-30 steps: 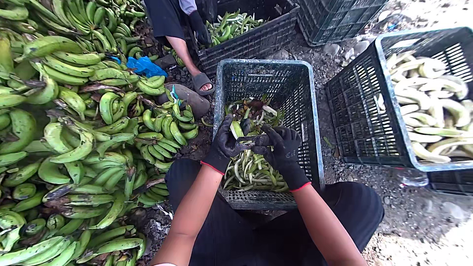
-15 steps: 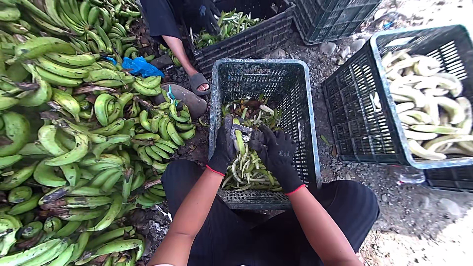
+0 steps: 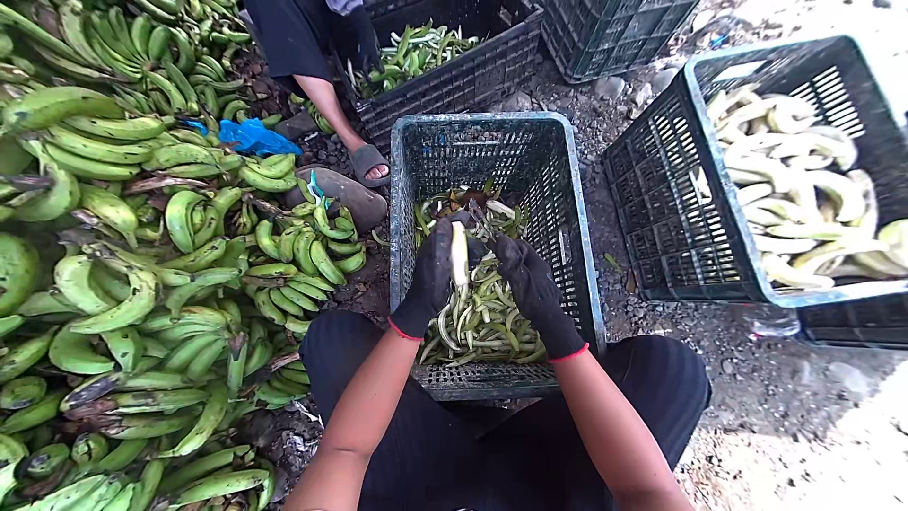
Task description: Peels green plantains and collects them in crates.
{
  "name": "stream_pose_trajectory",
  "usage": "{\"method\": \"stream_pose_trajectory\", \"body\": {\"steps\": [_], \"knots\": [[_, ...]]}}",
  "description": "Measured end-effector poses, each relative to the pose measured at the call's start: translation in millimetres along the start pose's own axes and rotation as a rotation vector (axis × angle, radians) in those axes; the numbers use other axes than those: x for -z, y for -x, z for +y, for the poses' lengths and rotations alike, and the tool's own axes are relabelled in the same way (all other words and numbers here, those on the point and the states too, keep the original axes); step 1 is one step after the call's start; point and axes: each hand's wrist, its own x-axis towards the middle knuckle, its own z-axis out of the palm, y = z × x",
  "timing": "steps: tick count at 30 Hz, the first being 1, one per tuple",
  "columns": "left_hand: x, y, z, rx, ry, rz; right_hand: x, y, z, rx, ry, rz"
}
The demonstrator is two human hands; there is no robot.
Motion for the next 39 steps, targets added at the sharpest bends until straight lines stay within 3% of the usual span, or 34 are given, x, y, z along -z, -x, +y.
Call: {"method": "stream_pose_trajectory", "body": {"steps": [3,6,8,11,16,19,23,27,29,33,39], "knots": [[17,-1,8,0.139,0.424,0.038,-2,-6,7,0.303,0.254,0.059],[29,6,10,0.323,0.509,0.017,-8,-11,17,0.582,0.383,0.142],[32,6,9,0.366,0.546,0.010,-10,-12,17,0.640,0.397,0.149],[33,9,6,0.324,0.339,0.080,-8,-7,10,0.521,0.412,0.052],[14,16,8,0.015,-0.298,0.198,-9,-2,-3,0.114,0.265,-0.105],[1,21,4,-0.058,-0.589,0.177,-9,-6,-1,-0.052,0.111,-0.117],[1,18,4,-0.138,-0.415,0.080,0,-6,5,0.007,-0.008,-0.101],[13,3,7,0.108,0.091,0.138,15,-11,9,0.248,0.111,-0.055],[20,-2,9,0.177,0.207,0.142,18,-13,12,0.393,0.255,-0.064],[23,-9,6,0.213,0.249,0.107,15,-16,14,0.486,0.371,-0.070],[18,-5,5,0.186,-0.010,0.084,14,-16,12,0.387,0.346,-0.198]]}}
